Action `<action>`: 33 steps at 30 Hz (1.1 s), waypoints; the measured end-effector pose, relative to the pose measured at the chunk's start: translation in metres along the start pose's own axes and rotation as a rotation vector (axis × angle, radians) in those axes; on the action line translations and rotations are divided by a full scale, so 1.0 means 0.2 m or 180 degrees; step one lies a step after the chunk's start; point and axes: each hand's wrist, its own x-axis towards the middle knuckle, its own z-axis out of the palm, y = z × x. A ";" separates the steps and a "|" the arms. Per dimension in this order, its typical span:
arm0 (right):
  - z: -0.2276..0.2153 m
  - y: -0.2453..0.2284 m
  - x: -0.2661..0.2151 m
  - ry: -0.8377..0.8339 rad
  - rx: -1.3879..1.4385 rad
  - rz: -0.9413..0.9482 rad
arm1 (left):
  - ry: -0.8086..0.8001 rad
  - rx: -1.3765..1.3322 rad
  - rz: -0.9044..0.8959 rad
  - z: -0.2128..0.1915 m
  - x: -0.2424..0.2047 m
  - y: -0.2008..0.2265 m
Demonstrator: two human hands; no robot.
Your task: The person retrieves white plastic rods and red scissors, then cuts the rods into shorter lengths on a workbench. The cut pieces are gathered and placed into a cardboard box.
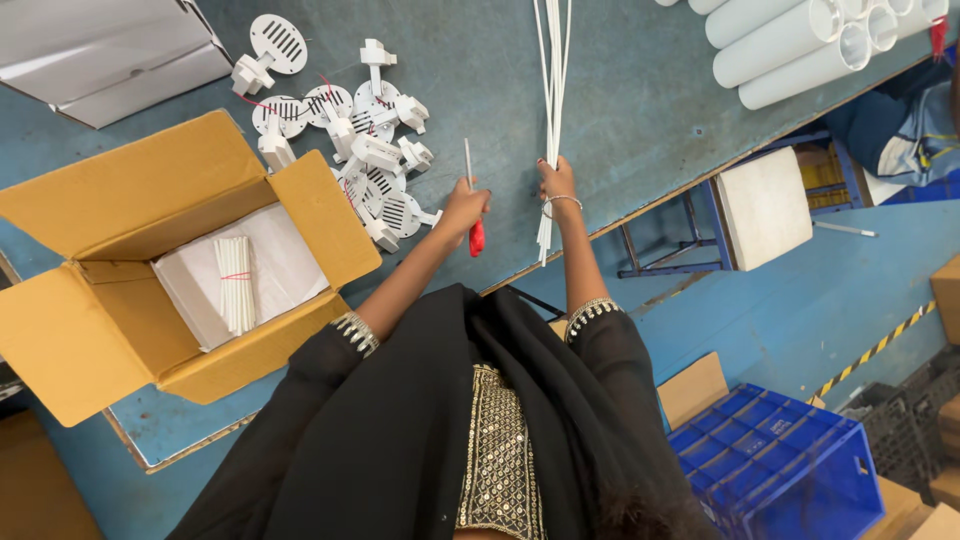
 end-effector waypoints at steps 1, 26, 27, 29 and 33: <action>0.00 -0.03 0.01 -0.0070 -0.0111 -0.0050 | 0.0062 0.0191 0.0068 0.02 0.06 -0.01; -0.11 -0.30 0.00 -0.1622 -0.1473 -0.2829 | 0.1768 -0.0968 0.0996 0.38 0.51 0.13; -0.16 -0.31 -0.02 -0.1587 -0.1510 -0.2872 | 0.1813 -0.0802 0.1041 0.43 0.51 0.10; -0.24 -0.31 -0.01 -0.1502 -0.1549 -0.2974 | 0.2074 -0.0608 0.1043 0.51 0.52 0.04; -0.38 -0.24 0.11 -0.1995 -0.1802 -0.2596 | 0.2361 -0.0412 0.1293 0.59 0.54 -0.04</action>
